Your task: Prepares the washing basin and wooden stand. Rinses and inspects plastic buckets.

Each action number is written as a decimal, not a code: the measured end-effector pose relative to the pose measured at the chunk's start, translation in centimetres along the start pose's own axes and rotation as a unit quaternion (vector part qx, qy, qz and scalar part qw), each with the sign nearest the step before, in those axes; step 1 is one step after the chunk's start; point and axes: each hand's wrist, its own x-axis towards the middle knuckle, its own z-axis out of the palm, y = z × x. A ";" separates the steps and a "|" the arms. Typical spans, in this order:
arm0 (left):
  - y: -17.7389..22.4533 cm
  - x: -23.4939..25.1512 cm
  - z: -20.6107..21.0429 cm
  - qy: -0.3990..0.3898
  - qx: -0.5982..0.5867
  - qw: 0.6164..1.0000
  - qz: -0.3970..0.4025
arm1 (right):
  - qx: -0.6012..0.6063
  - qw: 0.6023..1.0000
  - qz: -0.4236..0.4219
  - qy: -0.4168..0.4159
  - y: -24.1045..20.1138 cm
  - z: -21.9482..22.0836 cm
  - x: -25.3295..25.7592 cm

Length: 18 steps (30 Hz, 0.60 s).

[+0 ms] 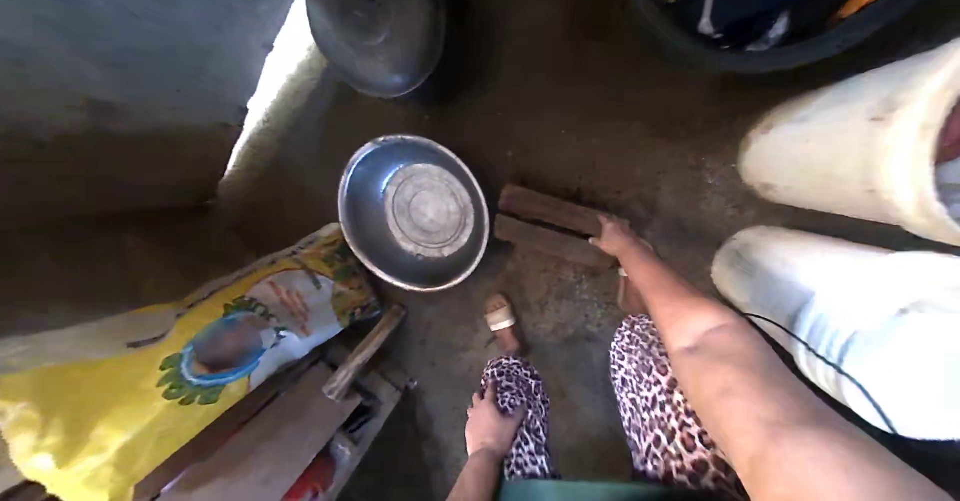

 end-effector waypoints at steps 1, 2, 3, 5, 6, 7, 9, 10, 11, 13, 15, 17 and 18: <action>-0.5 0.7 0.0 0.006 -0.011 1.000 0.009 | -0.029 0.999 -0.009 0.014 -1.5 0.4 2.2; -1.1 0.9 0.1 0.009 -0.016 1.000 0.016 | -0.058 0.998 -0.015 0.027 -2.7 1.1 4.1; -1.6 0.9 0.3 0.013 -0.024 0.999 0.025 | -0.074 0.996 -0.021 0.035 -3.5 1.8 5.7; -2.5 0.9 0.6 0.028 -0.054 0.997 0.047 | -0.090 0.995 -0.022 0.032 -4.4 3.4 8.3; -3.0 0.9 0.6 0.034 -0.067 0.996 0.055 | -0.085 0.995 -0.025 0.042 -4.5 4.3 9.1; -3.4 0.8 0.7 0.036 -0.074 0.995 0.058 | -0.078 0.994 -0.032 0.062 -4.2 5.4 9.8; -4.1 0.6 0.9 0.039 -0.081 0.994 0.066 | -0.075 0.991 -0.050 0.094 -3.1 7.5 9.7; -4.3 0.6 1.0 0.043 -0.085 0.993 0.070 | -0.079 0.990 -0.054 0.100 -2.6 8.3 9.3; -4.5 0.6 1.1 0.043 -0.086 0.993 0.072 | -0.086 0.991 -0.053 0.091 -2.2 9.2 8.6; -4.5 0.6 1.2 0.042 -0.086 0.993 0.075 | -0.106 0.992 -0.038 0.055 -1.5 11.0 6.8; -4.3 0.6 1.2 0.032 -0.082 0.993 0.073 | -0.143 0.990 -0.004 0.009 -1.5 12.2 4.9; -4.4 0.7 1.2 0.018 -0.077 0.994 0.069 | -0.178 0.983 0.026 -0.024 -2.7 12.8 2.6; -4.5 0.7 1.3 0.010 -0.078 0.995 0.067 | -0.184 0.982 0.034 -0.033 -3.7 12.7 1.2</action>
